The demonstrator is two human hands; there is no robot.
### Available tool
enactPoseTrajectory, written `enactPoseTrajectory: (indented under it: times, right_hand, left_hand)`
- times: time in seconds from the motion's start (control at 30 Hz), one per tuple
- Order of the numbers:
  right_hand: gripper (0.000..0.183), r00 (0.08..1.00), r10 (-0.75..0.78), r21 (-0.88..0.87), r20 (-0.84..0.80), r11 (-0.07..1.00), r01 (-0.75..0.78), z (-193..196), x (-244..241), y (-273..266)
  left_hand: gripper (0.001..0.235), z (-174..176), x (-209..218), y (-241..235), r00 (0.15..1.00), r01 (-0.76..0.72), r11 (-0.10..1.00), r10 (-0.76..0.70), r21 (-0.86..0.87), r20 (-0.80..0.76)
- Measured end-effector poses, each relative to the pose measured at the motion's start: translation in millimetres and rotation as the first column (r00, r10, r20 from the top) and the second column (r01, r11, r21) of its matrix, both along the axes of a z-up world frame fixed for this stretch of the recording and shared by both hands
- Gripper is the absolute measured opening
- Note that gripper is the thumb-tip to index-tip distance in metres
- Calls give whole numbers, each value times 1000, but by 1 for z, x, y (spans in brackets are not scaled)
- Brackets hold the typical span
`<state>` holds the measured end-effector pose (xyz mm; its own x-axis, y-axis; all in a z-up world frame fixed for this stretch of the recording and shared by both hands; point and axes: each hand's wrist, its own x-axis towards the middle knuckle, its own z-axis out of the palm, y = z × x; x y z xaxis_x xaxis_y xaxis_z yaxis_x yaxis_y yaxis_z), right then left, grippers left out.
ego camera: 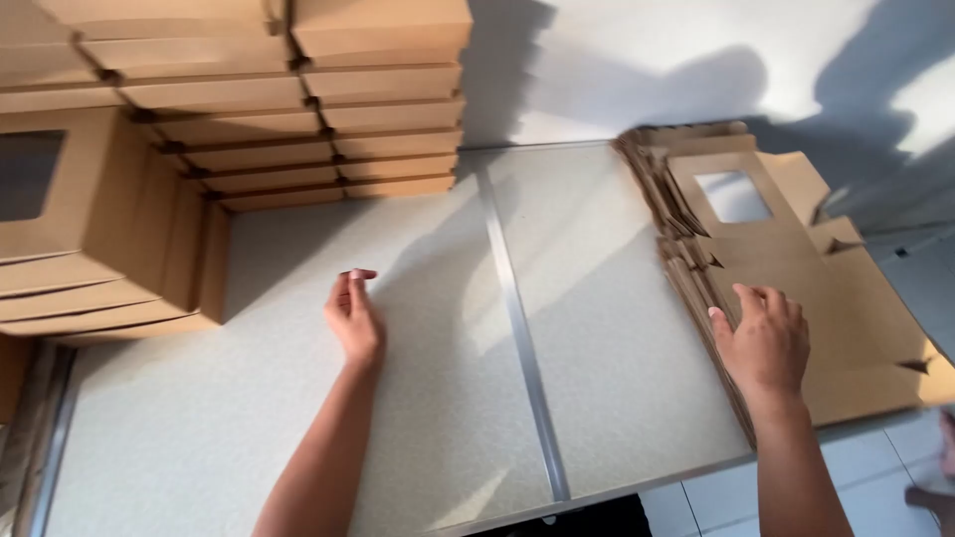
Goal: The person folds a flat cardboard box blank into a finished box with a clear window on the lid. They fold the side flaps, tuck the tabs, and close the lid, then place the completed box on a stack of similar boxes.
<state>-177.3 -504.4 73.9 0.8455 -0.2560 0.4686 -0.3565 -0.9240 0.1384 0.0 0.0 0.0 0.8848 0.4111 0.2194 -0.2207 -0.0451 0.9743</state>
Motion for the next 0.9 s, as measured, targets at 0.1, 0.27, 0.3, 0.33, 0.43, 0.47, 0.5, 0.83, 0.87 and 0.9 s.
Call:
enactPoseTrajectory:
  times: [0.1, 0.27, 0.3, 0.33, 0.43, 0.47, 0.5, 0.83, 0.87, 0.9]
  right_hand:
    - [72, 942, -187, 186, -280, 952, 244, 11, -17, -14]
    - [67, 813, -232, 331, -534, 827, 454, 12, -25, -15]
    - [70, 811, -216, 289, -544, 859, 422, -5, -25, -26]
    - [70, 809, -226, 292, -542, 853, 434, -5, -26, -24]
    - [67, 803, -214, 182, -557, 911, 369, -7, -25, -16]
    - [64, 831, -207, 118, -516, 944, 309, -9, -25, -15]
    - [60, 859, -196, 47, -474, 968, 247, -10, -24, -14]
    - [53, 874, -157, -119, -460, 986, 114, 9, -27, 0]
    - [52, 858, -157, -96, -488, 987, 127, 11, -26, 0]
    - [50, 843, -156, -72, -515, 988, 139, 12, -24, 0]
  left_hand:
    - [34, 3, -3, -2, 1000, -12, 1000, 13, 24, -13]
    - [31, 9, -12, -11, 1000, -11, 1000, 11, 0, -22]
    - [29, 12, -15, -11, 999, -38, 999, 37, -21, -23]
    - [29, 13, -16, -14, 1000, -24, 1000, 23, -19, -20]
    - [29, 13, -21, -14, 999, -42, 999, 42, 21, 1]
    - [30, 11, -22, -14, 999, -42, 999, 42, 34, 9]
    - [31, 9, -22, -14, 999, -44, 998, 43, 45, 18]
    - [42, 7, -19, -13, 1000, -23, 1000, 23, 1, 16]
    - [43, 5, -18, -13, 999, -21, 1000, 21, -3, 26]
    - [43, 3, -17, -13, 999, -21, 1000, 22, -7, 38]
